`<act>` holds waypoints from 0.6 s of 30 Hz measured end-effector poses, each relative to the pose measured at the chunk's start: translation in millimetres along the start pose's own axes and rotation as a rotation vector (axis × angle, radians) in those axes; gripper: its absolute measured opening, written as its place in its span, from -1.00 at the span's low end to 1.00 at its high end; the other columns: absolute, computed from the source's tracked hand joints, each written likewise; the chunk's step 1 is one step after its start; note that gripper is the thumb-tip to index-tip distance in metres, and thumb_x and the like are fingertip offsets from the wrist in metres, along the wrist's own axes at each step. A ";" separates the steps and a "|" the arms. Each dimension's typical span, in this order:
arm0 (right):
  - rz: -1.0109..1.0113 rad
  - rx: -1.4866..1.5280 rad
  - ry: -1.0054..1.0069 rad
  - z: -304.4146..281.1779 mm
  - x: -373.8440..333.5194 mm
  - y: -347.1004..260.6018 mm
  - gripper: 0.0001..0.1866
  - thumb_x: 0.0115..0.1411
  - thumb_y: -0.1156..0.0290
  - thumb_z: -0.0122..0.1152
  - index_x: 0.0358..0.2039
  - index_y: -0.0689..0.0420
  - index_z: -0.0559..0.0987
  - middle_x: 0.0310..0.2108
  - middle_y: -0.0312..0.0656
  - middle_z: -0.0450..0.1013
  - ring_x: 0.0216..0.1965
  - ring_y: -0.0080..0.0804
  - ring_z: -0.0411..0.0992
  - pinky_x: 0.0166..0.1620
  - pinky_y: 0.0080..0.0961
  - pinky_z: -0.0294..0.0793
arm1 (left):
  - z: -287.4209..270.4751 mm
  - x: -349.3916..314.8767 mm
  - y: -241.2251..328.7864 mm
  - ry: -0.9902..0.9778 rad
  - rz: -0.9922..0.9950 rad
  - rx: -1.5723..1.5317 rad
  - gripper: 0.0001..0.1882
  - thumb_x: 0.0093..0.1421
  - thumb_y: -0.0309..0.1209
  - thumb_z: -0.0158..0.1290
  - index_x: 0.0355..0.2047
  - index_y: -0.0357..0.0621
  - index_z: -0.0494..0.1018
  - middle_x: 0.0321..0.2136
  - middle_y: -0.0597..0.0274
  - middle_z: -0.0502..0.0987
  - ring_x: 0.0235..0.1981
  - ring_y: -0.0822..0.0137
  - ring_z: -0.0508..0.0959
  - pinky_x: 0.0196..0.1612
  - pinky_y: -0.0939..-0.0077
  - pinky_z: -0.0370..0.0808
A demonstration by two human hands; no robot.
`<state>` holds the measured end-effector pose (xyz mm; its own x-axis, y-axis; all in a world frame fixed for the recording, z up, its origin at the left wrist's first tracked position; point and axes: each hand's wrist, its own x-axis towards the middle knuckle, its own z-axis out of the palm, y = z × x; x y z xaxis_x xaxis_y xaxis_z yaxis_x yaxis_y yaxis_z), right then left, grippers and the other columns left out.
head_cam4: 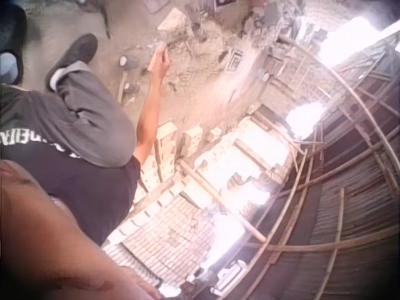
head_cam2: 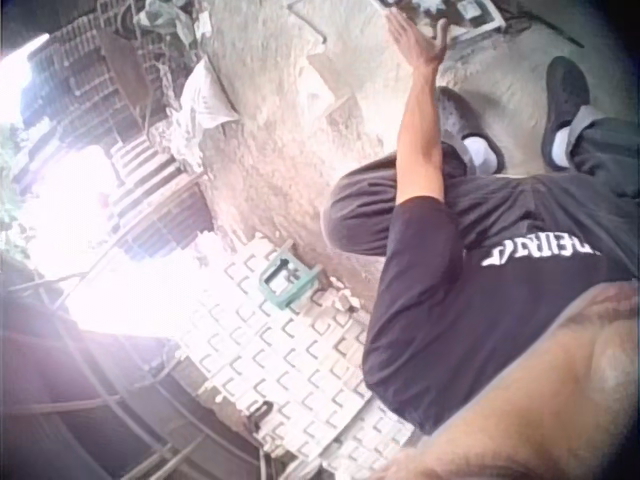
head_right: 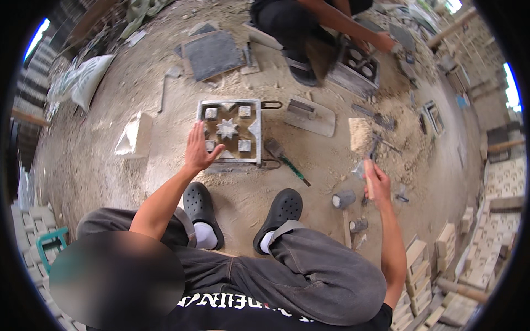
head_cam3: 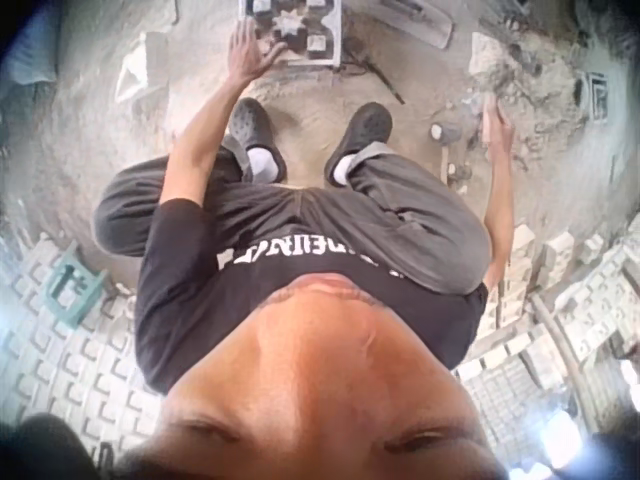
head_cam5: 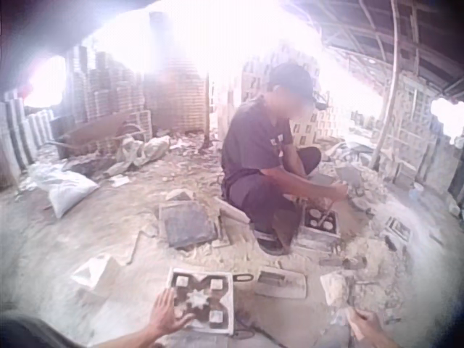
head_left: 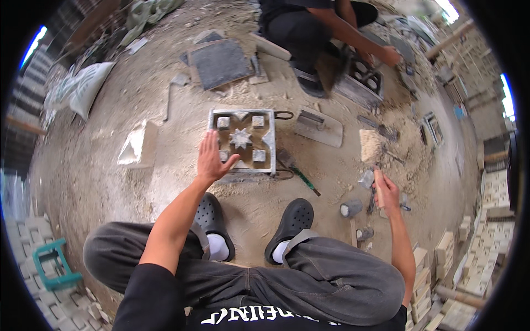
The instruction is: The person uses a trowel to scrape and smooth material inside a square metal mold on the ground, and uses a small pick tool to refine the edges and details of the stone within the mold.
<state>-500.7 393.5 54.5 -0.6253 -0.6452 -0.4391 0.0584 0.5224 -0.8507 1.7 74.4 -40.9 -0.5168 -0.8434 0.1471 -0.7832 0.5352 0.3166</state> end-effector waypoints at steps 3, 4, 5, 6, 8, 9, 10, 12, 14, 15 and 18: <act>-0.021 -0.024 -0.148 67.1 -0.6 -28.0 -0.45 0.30 0.15 0.21 0.25 0.03 0.42 -0.34 -0.23 0.52 -0.72 -0.58 0.36 -0.72 -0.60 0.33 | -6.5 -11.5 6.8 -0.061 0.041 0.089 0.28 0.07 0.46 -0.06 0.35 -0.51 -0.10 0.39 -0.27 -0.04 0.46 -0.07 -0.12 0.46 0.15 -0.16; -0.029 -0.030 -0.206 87.7 0.8 -35.5 -0.45 0.30 0.16 0.20 0.26 0.03 0.42 -0.34 -0.23 0.52 -0.72 -0.59 0.36 -0.72 -0.60 0.34 | -8.1 -13.9 6.5 -0.063 0.050 0.087 0.29 0.06 0.47 -0.06 0.35 -0.52 -0.11 0.39 -0.27 -0.04 0.46 -0.07 -0.12 0.46 0.14 -0.16; -0.060 -0.033 -0.266 108.2 3.6 -40.7 -0.44 0.30 0.16 0.20 0.26 0.04 0.41 -0.34 -0.22 0.52 -0.72 -0.59 0.36 -0.72 -0.60 0.34 | -9.6 -15.1 6.0 -0.066 0.062 0.085 0.31 0.04 0.48 -0.06 0.35 -0.52 -0.11 0.39 -0.27 -0.04 0.46 -0.07 -0.12 0.46 0.14 -0.16; -0.092 -0.036 -0.325 128.5 6.2 -47.3 -0.44 0.30 0.17 0.21 0.27 0.04 0.41 -0.34 -0.22 0.53 -0.72 -0.60 0.36 -0.72 -0.61 0.35 | -9.6 -15.5 5.7 -0.068 0.074 0.081 0.33 0.03 0.50 -0.06 0.35 -0.53 -0.12 0.39 -0.28 -0.04 0.46 -0.07 -0.12 0.46 0.14 -0.16; -0.093 -0.081 -0.417 173.6 3.7 -61.3 -0.45 0.30 0.19 0.21 0.27 0.04 0.41 -0.34 -0.21 0.54 -0.72 -0.61 0.36 -0.71 -0.62 0.36 | -11.1 -17.1 2.8 -0.071 0.065 0.065 0.37 -0.01 0.52 -0.04 0.35 -0.54 -0.12 0.39 -0.29 -0.05 0.46 -0.07 -0.11 0.46 0.14 -0.15; -0.108 -0.096 -0.471 193.8 1.0 -69.2 -0.45 0.30 0.19 0.20 0.27 0.04 0.41 -0.34 -0.21 0.54 -0.72 -0.62 0.36 -0.72 -0.62 0.35 | -11.8 -16.4 2.5 -0.068 0.064 0.051 0.37 -0.02 0.53 -0.04 0.35 -0.54 -0.12 0.39 -0.29 -0.05 0.46 -0.07 -0.11 0.46 0.14 -0.15; -0.122 -0.112 -0.524 211.1 -1.7 -75.8 -0.45 0.30 0.20 0.20 0.27 0.05 0.41 -0.35 -0.21 0.55 -0.71 -0.63 0.37 -0.72 -0.63 0.35 | -11.7 -15.6 3.3 -0.065 0.065 0.035 0.38 -0.03 0.53 -0.03 0.35 -0.55 -0.12 0.39 -0.28 -0.05 0.46 -0.07 -0.11 0.46 0.14 -0.15; -0.146 -0.140 -0.621 241.8 -2.0 -80.6 -0.47 0.30 0.21 0.19 0.25 0.05 0.43 -0.38 -0.25 0.53 -0.71 -0.64 0.37 -0.72 -0.64 0.34 | -11.5 -15.1 2.2 -0.065 0.085 0.026 0.43 -0.08 0.55 -0.01 0.35 -0.56 -0.14 0.39 -0.29 -0.07 0.45 -0.07 -0.11 0.46 0.15 -0.15; -0.158 -0.170 -0.679 268.6 -6.2 -88.6 -0.50 0.30 0.22 0.18 0.22 0.06 0.46 -0.42 -0.28 0.52 -0.71 -0.65 0.37 -0.72 -0.64 0.34 | -12.2 -14.2 -2.6 -0.058 0.108 0.024 0.45 -0.11 0.56 0.00 0.35 -0.56 -0.15 0.40 -0.29 -0.09 0.45 -0.08 -0.11 0.46 0.16 -0.14; -0.156 -0.186 -0.688 280.5 -11.4 -95.0 -0.51 0.29 0.22 0.17 0.21 0.07 0.48 -0.44 -0.30 0.51 -0.71 -0.66 0.37 -0.72 -0.65 0.33 | -12.5 -14.8 -6.1 -0.048 0.108 0.021 0.47 -0.12 0.57 0.00 0.35 -0.56 -0.16 0.40 -0.30 -0.10 0.45 -0.08 -0.12 0.46 0.16 -0.15; -0.162 -0.223 -0.660 303.0 -19.7 -98.7 -0.53 0.28 0.23 0.16 0.17 0.07 0.52 -0.49 -0.35 0.47 -0.72 -0.67 0.36 -0.72 -0.65 0.33 | -11.5 -14.1 -11.7 -0.029 0.106 0.003 0.50 -0.16 0.59 0.00 0.35 -0.57 -0.17 0.40 -0.30 -0.11 0.46 -0.09 -0.13 0.46 0.17 -0.15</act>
<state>-258.3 185.7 59.6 -0.0070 -0.8901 -0.4557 -0.1996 0.4478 -0.8716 22.1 79.4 -35.9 -0.6068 -0.7801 0.1523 -0.7244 0.6217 0.2979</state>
